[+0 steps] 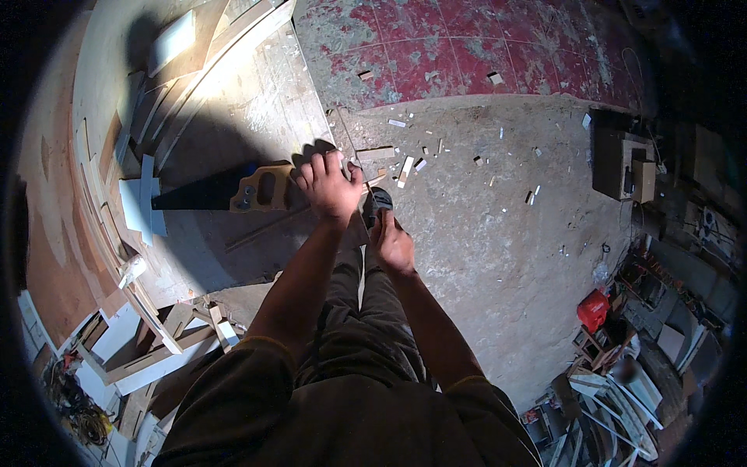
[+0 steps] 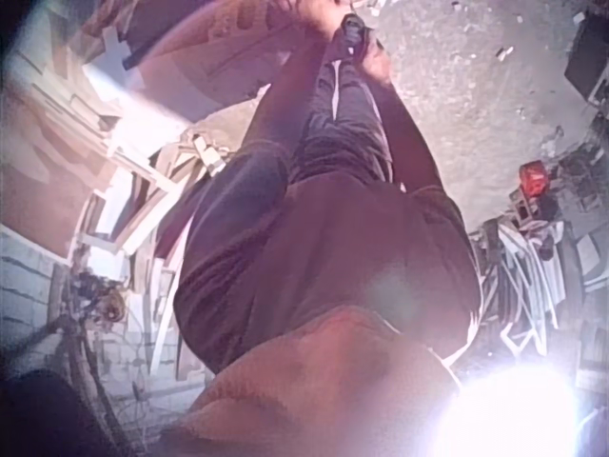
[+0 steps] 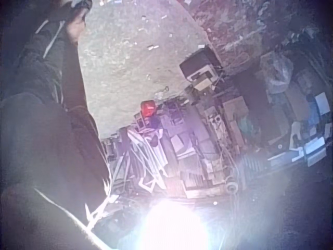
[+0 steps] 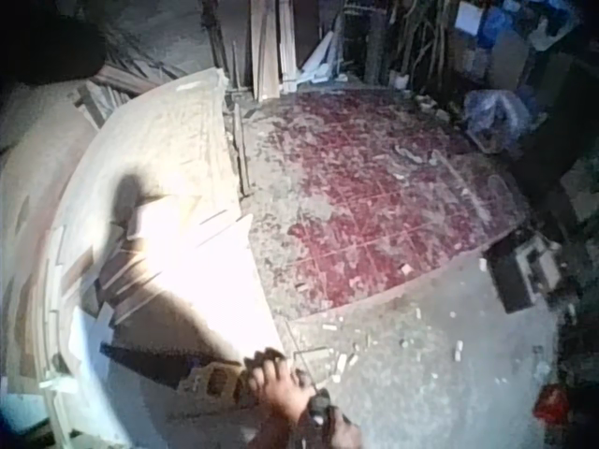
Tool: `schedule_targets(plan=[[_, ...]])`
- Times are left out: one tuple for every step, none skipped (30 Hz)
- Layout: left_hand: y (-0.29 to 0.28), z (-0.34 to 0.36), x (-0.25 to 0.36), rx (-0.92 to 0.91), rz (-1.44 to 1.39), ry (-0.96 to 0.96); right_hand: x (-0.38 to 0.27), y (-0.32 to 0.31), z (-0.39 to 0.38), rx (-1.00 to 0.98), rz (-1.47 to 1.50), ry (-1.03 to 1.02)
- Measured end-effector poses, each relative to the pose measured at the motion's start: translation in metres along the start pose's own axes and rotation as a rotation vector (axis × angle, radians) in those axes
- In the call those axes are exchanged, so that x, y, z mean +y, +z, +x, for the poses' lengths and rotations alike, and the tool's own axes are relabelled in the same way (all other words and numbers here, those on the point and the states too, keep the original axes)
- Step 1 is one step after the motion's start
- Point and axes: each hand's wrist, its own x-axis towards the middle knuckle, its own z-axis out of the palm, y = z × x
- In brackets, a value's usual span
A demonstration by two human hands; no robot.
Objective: Sawing a thin piece of wood with a hand saw.
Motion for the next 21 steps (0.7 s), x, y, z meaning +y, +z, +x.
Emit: schedule_targets(plan=[[0.0007,0.0003,0.0008,0.008,0.002,-0.002,0.0025,0.0021,-0.0017,0.011,-0.008,-0.005],[0.0008,0.0004,0.001,0.008,0.0,0.0,0.0053,0.0038,-0.0028,0.023,-0.015,-0.01],[0.0005,-0.0004,0.0003,0.007,-0.001,-0.003,0.0047,0.0043,-0.0029,0.022,-0.014,-0.009],[0.0004,-0.0009,0.0,0.007,-0.002,-0.005,0.0041,0.0047,-0.003,0.019,-0.011,-0.018],[0.0006,-0.0009,0.0001,0.006,-0.002,-0.004,0.0036,0.0049,-0.0029,0.016,-0.009,-0.028],[0.0007,-0.0007,0.0005,0.006,0.003,-0.006,0.0045,0.0052,-0.0031,0.018,-0.009,-0.027],[0.0006,-0.0006,0.0009,0.005,0.007,-0.008,0.0054,0.0054,-0.0032,0.023,-0.008,-0.032],[0.0003,-0.0009,0.0012,0.005,0.007,-0.007,0.0063,0.0054,-0.0034,0.029,-0.007,-0.038],[0.0,-0.0014,0.0002,-0.003,0.005,-0.008,0.0044,0.004,-0.0026,0.028,-0.005,-0.039],[-0.0001,-0.0017,-0.0007,-0.012,0.004,-0.01,0.0026,0.0021,-0.002,0.004,-0.021,-0.025],[0.0,-0.0016,-0.0018,-0.011,0.006,-0.012,0.0008,0.0006,-0.0012,-0.021,-0.037,-0.011],[0.0001,-0.0013,-0.0016,-0.024,0.006,-0.013,0.0022,-0.0002,-0.0009,-0.021,-0.038,-0.011],[0.0001,-0.0013,-0.0016,-0.037,0.007,-0.014,0.0038,-0.0011,-0.0006,-0.03,-0.044,-0.016],[0.0002,-0.0015,-0.0013,-0.037,0.007,-0.015,0.005,-0.0013,-0.0005,-0.04,-0.051,-0.021],[-0.0001,-0.0015,-0.001,-0.039,0.002,-0.017,0.0036,-0.0015,-0.0004,-0.042,-0.051,-0.022],[-0.0005,-0.0015,-0.0011,-0.042,-0.002,-0.019,0.0022,-0.0016,-0.0004,-0.051,-0.043,-0.021],[-0.0008,-0.0012,-0.0018,-0.041,-0.001,-0.021,0.0007,-0.0014,-0.0003,-0.06,-0.035,-0.02],[-0.001,-0.0008,-0.0005,-0.042,0.007,-0.018,0.0037,0.0004,-0.0006,-0.06,-0.037,-0.019],[-0.0013,-0.0006,0.0008,-0.044,0.015,-0.014,0.0066,0.003,-0.0001,-0.053,-0.055,-0.003],[-0.0018,-0.0006,0.002,-0.045,0.012,-0.013,0.0097,0.005,-0.0004,-0.047,-0.073,0.013],[-0.0019,-0.0006,0.0006,-0.028,0.008,-0.008,0.0066,0.0057,-0.0007,-0.049,-0.072,0.012]])
